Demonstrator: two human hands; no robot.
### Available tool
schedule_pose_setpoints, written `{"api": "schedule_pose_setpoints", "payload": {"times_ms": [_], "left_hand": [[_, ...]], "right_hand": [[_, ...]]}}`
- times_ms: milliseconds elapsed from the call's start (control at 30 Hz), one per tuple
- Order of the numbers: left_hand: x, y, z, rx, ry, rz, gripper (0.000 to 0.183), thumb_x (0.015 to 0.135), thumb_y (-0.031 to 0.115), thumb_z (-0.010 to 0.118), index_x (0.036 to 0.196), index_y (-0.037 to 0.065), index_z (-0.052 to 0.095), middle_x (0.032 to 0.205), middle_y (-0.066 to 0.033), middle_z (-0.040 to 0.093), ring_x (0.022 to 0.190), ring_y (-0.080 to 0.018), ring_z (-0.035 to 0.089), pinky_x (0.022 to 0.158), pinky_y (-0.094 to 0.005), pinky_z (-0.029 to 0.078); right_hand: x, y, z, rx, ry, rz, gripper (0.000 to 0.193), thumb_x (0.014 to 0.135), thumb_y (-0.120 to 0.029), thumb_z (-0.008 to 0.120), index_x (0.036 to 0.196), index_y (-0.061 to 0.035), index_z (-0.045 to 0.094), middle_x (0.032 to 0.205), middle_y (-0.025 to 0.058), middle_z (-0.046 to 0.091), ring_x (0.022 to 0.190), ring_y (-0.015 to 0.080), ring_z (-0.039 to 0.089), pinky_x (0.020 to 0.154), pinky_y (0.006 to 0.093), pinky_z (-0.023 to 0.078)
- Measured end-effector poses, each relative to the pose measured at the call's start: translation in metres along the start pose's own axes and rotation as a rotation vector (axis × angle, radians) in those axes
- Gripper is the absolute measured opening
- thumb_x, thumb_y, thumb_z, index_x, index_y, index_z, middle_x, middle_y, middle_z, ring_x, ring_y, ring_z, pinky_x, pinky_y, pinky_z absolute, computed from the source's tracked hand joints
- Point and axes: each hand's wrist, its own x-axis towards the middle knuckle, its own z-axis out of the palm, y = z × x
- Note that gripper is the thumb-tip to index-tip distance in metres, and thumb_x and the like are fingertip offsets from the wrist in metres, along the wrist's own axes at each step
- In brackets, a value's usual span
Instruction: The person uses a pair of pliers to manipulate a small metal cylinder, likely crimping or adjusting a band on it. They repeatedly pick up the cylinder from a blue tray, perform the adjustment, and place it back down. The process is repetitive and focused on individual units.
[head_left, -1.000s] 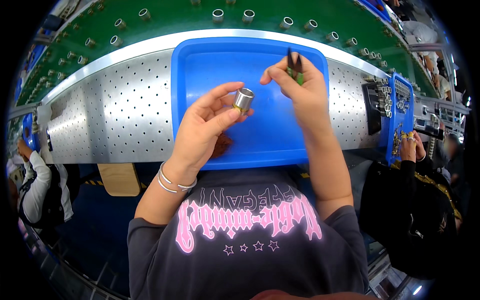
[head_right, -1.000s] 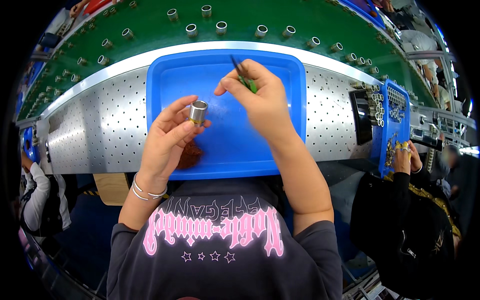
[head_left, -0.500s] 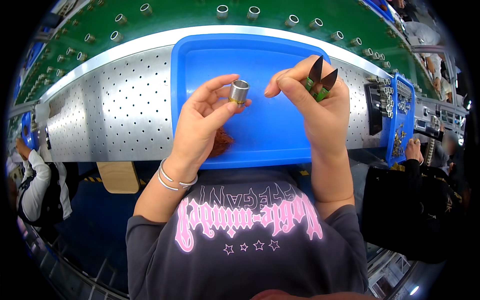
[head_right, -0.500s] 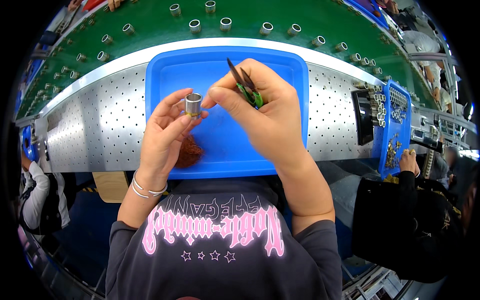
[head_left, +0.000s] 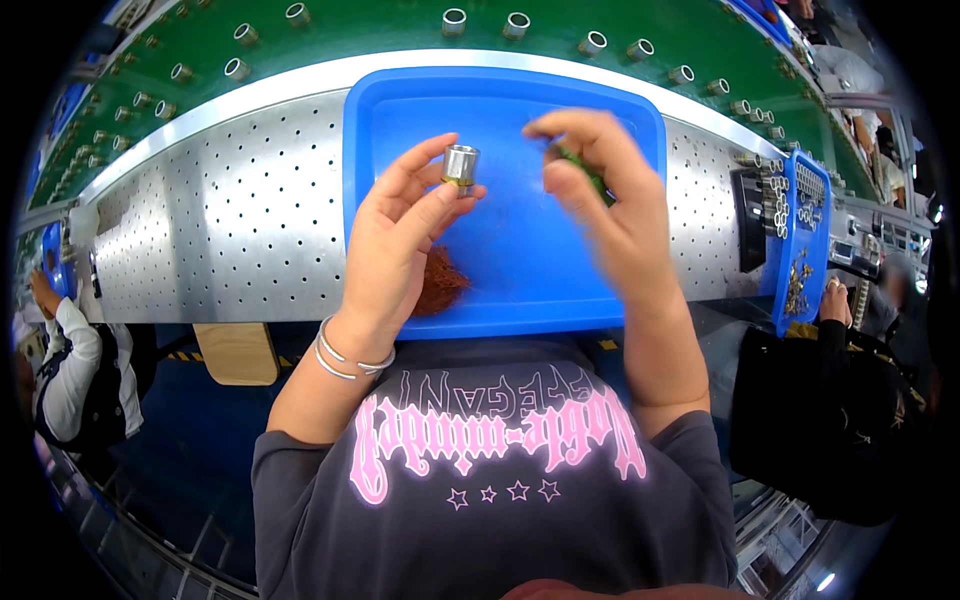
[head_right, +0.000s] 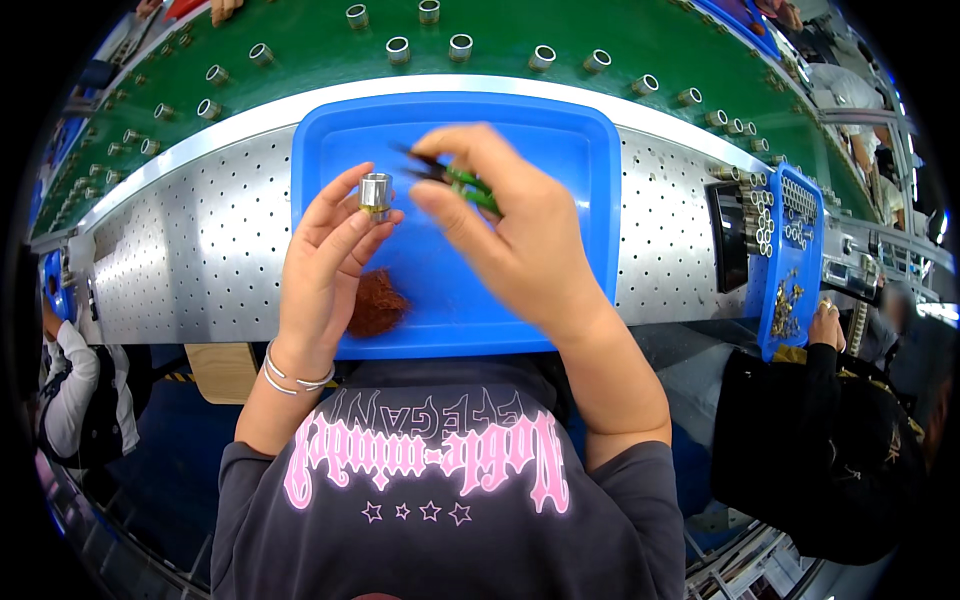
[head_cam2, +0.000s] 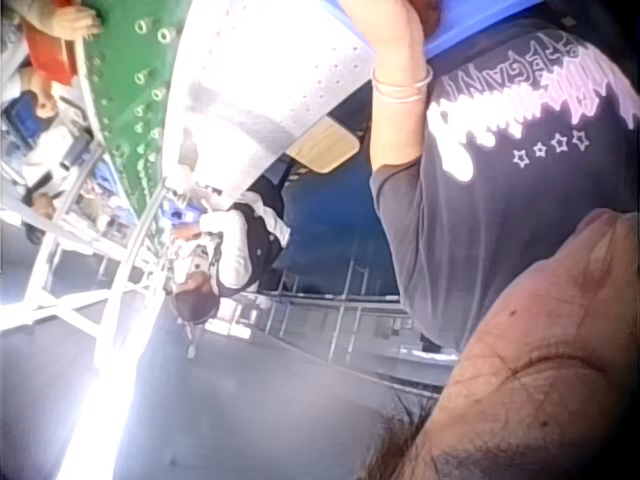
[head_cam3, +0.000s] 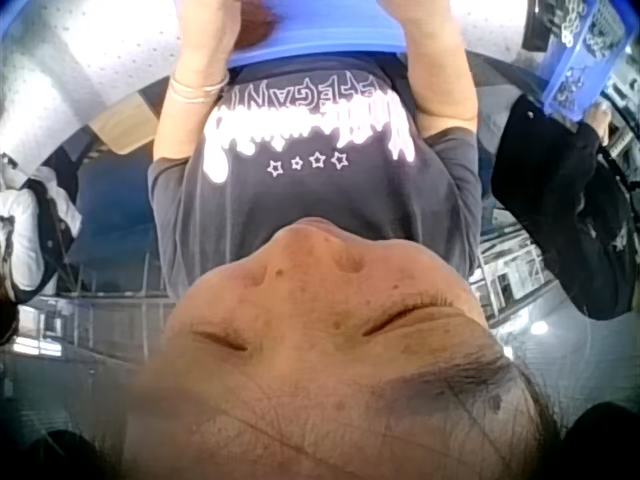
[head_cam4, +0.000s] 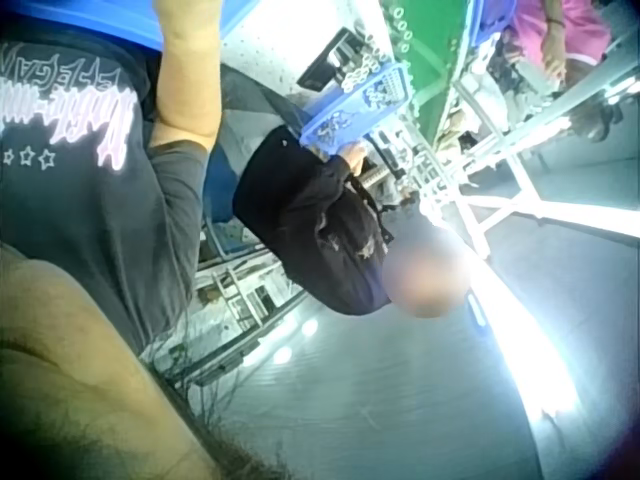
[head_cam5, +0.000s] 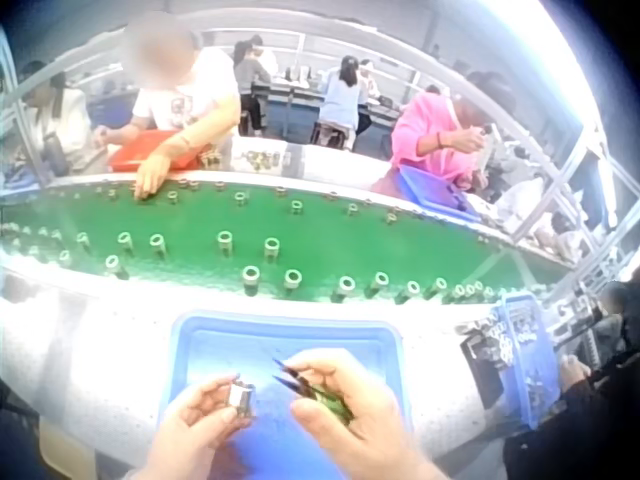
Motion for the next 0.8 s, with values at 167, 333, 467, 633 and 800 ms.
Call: {"api": "schedule_pose_setpoints", "payload": {"times_ms": [167,333,467,633,800], "left_hand": [[0.001,0.001,-0.001,-0.015,0.025,0.012,0.043,0.085,0.008,0.059,0.125,0.002,0.045,0.107,-0.0102,0.056,0.097,-0.0196,0.058,0.087,-0.0295,0.045],[-0.001,0.003,0.002,0.001,0.012,0.026,0.044,0.083,0.006,0.061,0.124,0.002,0.045,0.11,-0.011,0.055,0.098,-0.019,0.057,0.087,-0.0301,0.045],[-0.001,0.0,0.002,-0.002,0.012,0.03,0.044,0.081,0.005,0.063,0.123,0.001,0.047,0.111,-0.0112,0.054,0.098,-0.0184,0.056,0.088,-0.0308,0.045],[-0.002,0.002,0.004,-0.001,0.008,0.027,0.044,0.081,0.004,0.064,0.122,0.001,0.047,0.112,-0.0117,0.053,0.099,-0.0179,0.056,0.088,-0.0308,0.045],[-0.003,0.002,0.004,-0.002,-0.001,0.029,0.044,0.081,0.005,0.064,0.122,0.001,0.047,0.113,-0.0122,0.053,0.099,-0.018,0.056,0.088,-0.0309,0.045]], "right_hand": [[-0.01,0.013,0.009,-0.289,-0.039,-0.071,0.019,0.074,-0.018,0.07,0.088,-0.0054,0.065,0.079,0.0081,0.065,0.066,0.022,0.062,0.057,0.0277,0.048],[-0.009,0.022,0.012,-0.339,-0.007,-0.15,0.018,0.072,-0.018,0.07,0.085,-0.0067,0.066,0.075,0.0062,0.065,0.062,0.0211,0.061,0.052,0.0285,0.045],[-0.009,0.022,0.014,-0.296,-0.008,-0.117,0.016,0.072,-0.018,0.07,0.083,-0.0072,0.067,0.073,0.006,0.065,0.06,0.0211,0.06,0.051,0.0289,0.044],[-0.01,0.022,0.015,-0.282,0.001,-0.116,0.015,0.072,-0.018,0.07,0.082,-0.0078,0.067,0.071,0.0061,0.064,0.059,0.0213,0.06,0.049,0.0291,0.044],[-0.01,0.02,0.014,-0.285,-0.004,-0.102,0.014,0.072,-0.018,0.07,0.082,-0.008,0.067,0.07,0.0061,0.064,0.059,0.0213,0.06,0.049,0.0292,0.043]]}}
